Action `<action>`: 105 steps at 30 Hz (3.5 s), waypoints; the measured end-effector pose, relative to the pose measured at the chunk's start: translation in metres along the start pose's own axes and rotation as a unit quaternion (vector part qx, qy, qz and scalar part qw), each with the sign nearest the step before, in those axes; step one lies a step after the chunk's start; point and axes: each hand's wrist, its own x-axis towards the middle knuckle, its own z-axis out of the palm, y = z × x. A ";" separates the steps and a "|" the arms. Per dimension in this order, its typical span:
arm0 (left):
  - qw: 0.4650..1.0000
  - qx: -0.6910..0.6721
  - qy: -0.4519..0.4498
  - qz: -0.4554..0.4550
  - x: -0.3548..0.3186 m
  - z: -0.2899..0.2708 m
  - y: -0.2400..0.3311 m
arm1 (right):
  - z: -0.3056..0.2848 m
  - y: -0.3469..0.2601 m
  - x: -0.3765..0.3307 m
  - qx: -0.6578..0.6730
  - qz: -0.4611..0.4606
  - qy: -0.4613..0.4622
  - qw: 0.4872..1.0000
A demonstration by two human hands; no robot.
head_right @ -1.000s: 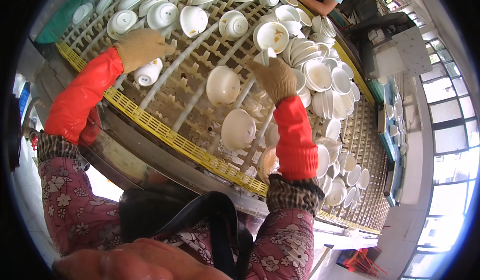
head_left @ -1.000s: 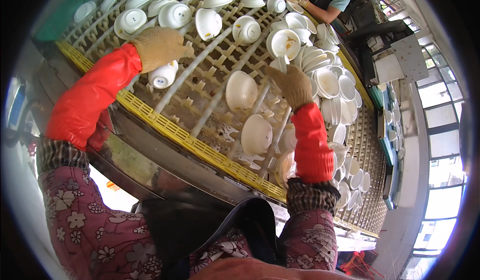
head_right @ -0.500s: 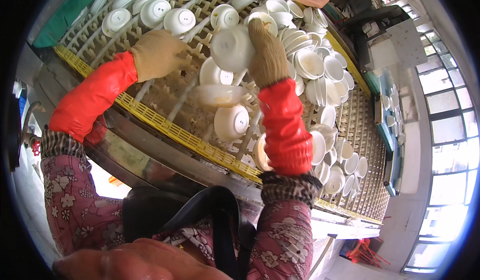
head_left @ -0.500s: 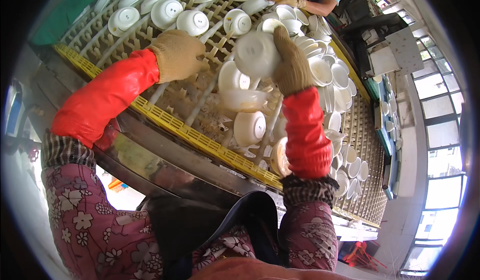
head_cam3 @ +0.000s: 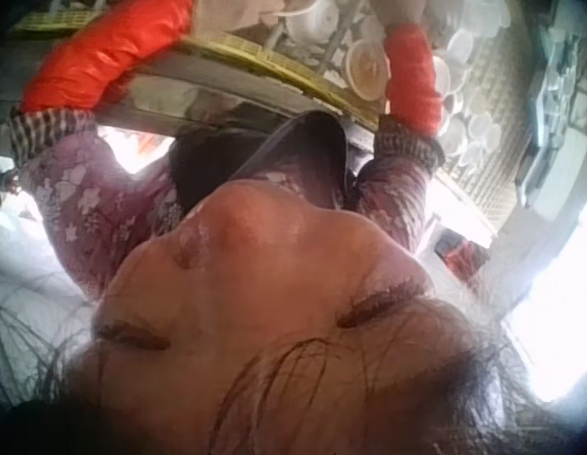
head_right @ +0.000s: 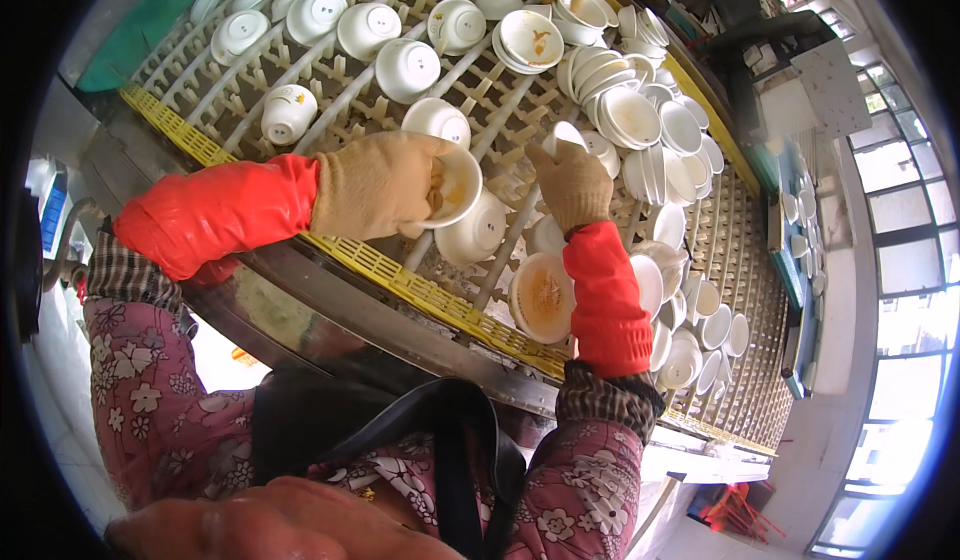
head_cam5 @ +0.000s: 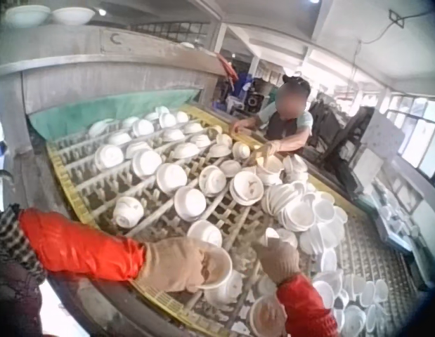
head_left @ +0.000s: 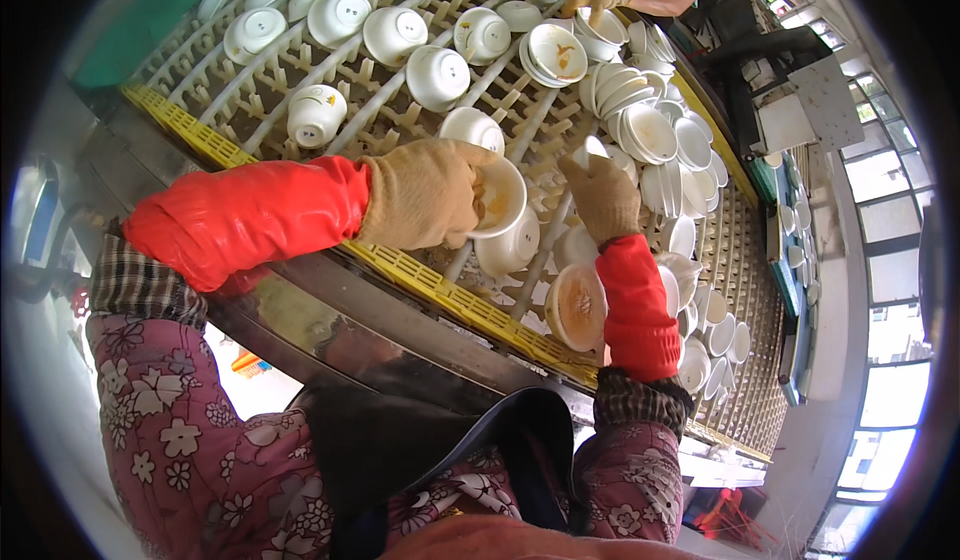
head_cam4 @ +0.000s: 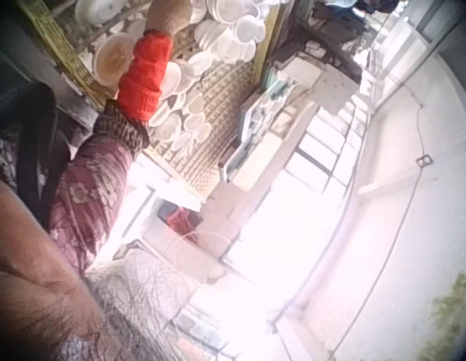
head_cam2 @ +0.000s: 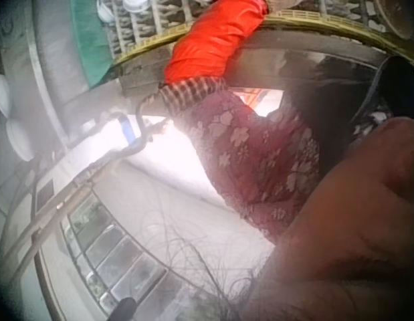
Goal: The person sorts white porcelain bowls on an industrial drying rack by hand, picking them up individually and repositioning them on the conveyor pins.
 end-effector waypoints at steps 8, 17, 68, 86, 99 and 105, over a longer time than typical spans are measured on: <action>0.975 -0.118 0.080 -0.172 -0.036 -0.040 -0.048 | -0.029 -0.058 0.021 0.376 -0.193 0.075 0.903; 0.751 -0.259 0.143 -0.590 -0.196 -0.080 -0.141 | -0.020 -0.068 0.005 0.230 -0.114 -0.058 0.965; 0.935 0.168 0.082 -0.302 -0.006 0.011 -0.128 | -0.024 0.005 0.066 -0.217 -0.176 0.155 0.948; 0.885 0.077 0.222 -0.401 -0.037 0.013 -0.132 | 0.014 0.047 0.121 -0.164 -0.039 0.027 0.985; 0.761 -0.215 0.311 -0.528 -0.021 0.027 -0.141 | -0.069 0.262 -0.066 -0.119 0.411 0.201 0.881; 0.898 0.065 0.244 -0.362 0.014 0.043 -0.117 | -0.049 0.126 -0.073 0.139 0.162 0.286 0.934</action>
